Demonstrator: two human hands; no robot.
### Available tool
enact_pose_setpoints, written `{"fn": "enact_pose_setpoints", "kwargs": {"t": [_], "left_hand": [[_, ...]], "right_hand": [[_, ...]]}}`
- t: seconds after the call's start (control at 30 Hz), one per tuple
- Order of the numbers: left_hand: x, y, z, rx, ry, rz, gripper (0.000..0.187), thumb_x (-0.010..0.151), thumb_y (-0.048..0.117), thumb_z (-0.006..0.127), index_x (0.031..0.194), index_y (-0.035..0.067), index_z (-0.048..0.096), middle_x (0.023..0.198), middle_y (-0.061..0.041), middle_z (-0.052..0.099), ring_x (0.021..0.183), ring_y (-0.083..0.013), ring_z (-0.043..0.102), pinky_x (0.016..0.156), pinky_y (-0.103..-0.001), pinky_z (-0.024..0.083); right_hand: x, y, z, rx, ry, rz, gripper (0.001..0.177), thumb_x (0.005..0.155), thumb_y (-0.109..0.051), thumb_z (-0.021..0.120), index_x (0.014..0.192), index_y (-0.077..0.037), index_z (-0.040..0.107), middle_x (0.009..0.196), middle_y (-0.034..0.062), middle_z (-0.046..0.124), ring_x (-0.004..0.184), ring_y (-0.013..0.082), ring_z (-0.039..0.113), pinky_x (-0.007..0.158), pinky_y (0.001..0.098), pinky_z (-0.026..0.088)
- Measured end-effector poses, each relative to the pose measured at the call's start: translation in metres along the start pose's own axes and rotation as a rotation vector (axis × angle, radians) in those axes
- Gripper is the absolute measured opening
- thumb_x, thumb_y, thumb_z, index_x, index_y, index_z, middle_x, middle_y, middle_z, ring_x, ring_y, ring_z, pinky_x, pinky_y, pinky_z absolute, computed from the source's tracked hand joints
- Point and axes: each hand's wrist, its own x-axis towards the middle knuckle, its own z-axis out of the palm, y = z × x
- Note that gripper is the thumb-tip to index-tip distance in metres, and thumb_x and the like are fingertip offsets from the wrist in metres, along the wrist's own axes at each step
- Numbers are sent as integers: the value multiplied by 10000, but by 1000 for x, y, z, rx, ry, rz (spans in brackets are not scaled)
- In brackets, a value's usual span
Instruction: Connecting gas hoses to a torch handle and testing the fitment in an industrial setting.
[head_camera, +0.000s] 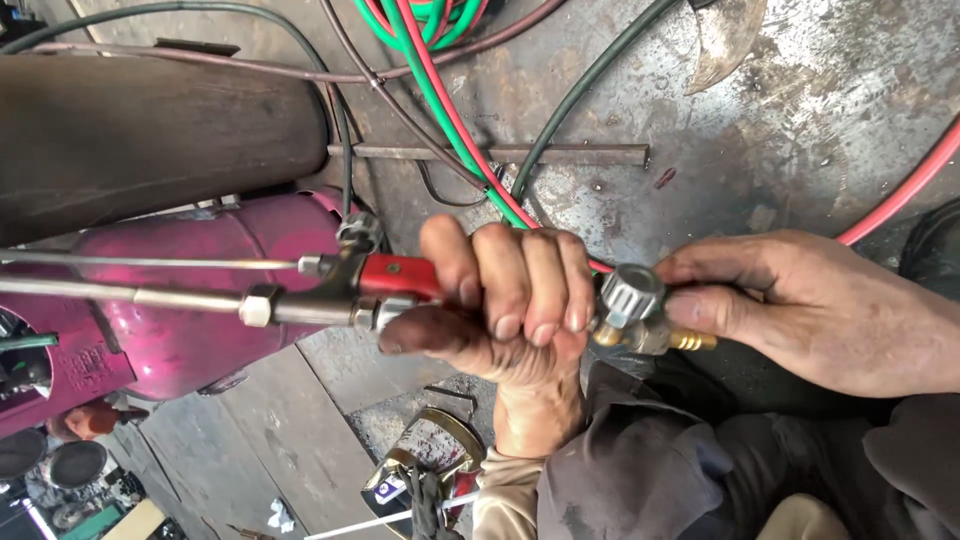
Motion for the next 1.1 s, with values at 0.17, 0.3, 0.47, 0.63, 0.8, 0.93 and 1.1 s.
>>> {"fn": "enact_pose_setpoints", "kwargs": {"t": [0.17,0.3,0.47,0.63,0.8,0.93,1.1], "left_hand": [[20,14,-10,-77,-201,63,436,988,515,670,924,108,530,694,11,552,531,-133,538,529,-315,514],[7,19,-5,10,-155,130,365,1010,422,651,1029,61,599,805,-35,624,651,-179,606,621,-361,576],[7,30,4,116,-50,-95,555,1018,420,611,1354,-1,480,916,-139,644,758,-281,684,799,-487,582],[9,30,-11,262,-15,-156,746,1070,390,613,1586,-56,311,1000,-168,638,905,-323,657,994,-554,518],[20,30,-19,371,122,-144,896,868,311,820,1542,26,303,1245,-207,652,1196,-378,669,1084,-564,500],[0,14,-62,456,28,0,689,960,342,818,1455,13,469,1192,-154,666,1153,-292,653,1013,-489,512],[6,-10,-46,434,141,134,515,966,418,828,1212,28,598,981,-78,641,930,-197,607,856,-379,508]], "right_hand": [[3,-6,-7,66,-231,-106,481,1030,-392,587,1383,-78,675,1019,26,721,874,111,664,798,294,580],[4,-6,-6,26,-489,-24,386,1032,-414,529,1275,-138,646,860,3,618,705,120,523,699,294,518],[-1,-10,-6,57,-333,-134,336,1040,-384,574,1102,-70,676,817,-7,633,692,96,540,647,281,484],[-5,31,-11,-47,32,-359,331,955,-316,670,1177,-83,746,815,-3,676,673,95,631,611,272,513],[6,27,-22,114,217,-129,315,937,-219,731,1198,-45,754,865,100,671,720,159,624,652,319,578],[11,18,-21,185,205,-149,296,973,-218,715,1206,-39,744,908,87,696,770,145,676,687,306,621],[2,-13,-16,-125,211,-406,309,883,-253,764,1123,-60,783,856,21,747,731,129,697,630,289,562]]}}
